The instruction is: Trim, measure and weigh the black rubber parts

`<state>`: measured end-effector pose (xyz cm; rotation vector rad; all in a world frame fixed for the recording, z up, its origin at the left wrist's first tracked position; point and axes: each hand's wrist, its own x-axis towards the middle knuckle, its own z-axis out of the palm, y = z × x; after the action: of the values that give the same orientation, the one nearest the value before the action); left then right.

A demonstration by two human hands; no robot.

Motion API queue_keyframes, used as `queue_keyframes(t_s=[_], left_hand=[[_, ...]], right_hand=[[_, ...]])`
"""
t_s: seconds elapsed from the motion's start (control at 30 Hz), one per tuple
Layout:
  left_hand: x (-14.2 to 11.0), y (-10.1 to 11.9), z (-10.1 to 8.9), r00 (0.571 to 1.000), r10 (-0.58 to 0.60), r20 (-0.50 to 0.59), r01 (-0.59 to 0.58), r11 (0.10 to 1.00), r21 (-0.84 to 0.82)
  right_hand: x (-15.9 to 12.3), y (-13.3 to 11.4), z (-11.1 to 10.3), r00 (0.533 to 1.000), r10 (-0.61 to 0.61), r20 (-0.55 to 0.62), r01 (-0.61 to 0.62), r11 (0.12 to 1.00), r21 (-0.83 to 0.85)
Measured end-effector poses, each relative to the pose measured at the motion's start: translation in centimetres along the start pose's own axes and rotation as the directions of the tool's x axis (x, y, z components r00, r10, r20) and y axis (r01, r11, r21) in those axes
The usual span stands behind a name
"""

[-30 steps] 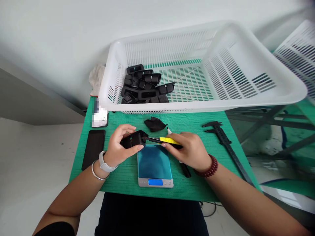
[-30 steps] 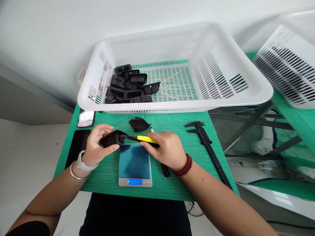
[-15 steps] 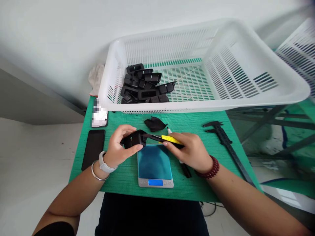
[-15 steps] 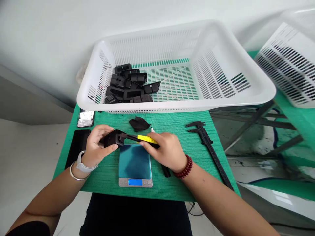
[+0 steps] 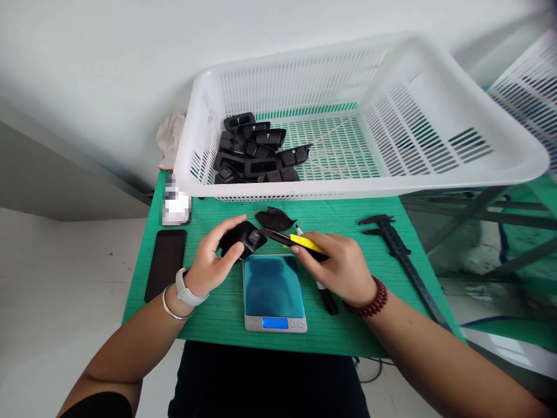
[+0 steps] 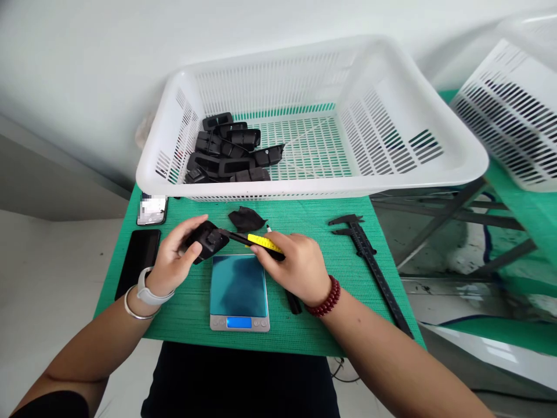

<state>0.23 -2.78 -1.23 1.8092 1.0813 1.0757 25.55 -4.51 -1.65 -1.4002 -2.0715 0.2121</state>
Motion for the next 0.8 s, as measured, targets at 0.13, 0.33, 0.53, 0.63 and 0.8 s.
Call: queue_keyframes(t_s=[0.13, 0.33, 0.53, 0.63, 0.8], left_hand=[[-0.2, 0.0, 0.2, 0.999, 0.007, 0.036, -0.008, 1.000, 0.020], [-0.4, -0.5, 0.6, 1.000, 0.011, -0.009, -0.012, 0.997, -0.081], [-0.6, -0.7, 1.0, 1.000, 0.003, -0.011, -0.004, 0.989, -0.151], [-0.6, -0.7, 1.1, 1.000, 0.008, -0.011, -0.010, 0.988, -0.157], [-0.6, -0.3, 1.2, 1.000, 0.022, 0.011, -0.020, 0.986, -0.163]], right_hand=[[-0.1, -0.2, 0.2, 0.999, -0.005, 0.044, 0.003, 0.999, 0.041], [-0.2, -0.3, 0.2, 0.998, 0.038, 0.046, -0.041, 0.998, 0.055], [-0.3, -0.2, 0.4, 0.996, 0.091, 0.014, -0.092, 0.995, 0.048], [-0.4, -0.2, 0.4, 0.997, 0.065, 0.039, -0.067, 0.996, 0.061], [-0.4, -0.4, 0.4, 0.995, 0.090, 0.035, -0.092, 0.994, 0.064]])
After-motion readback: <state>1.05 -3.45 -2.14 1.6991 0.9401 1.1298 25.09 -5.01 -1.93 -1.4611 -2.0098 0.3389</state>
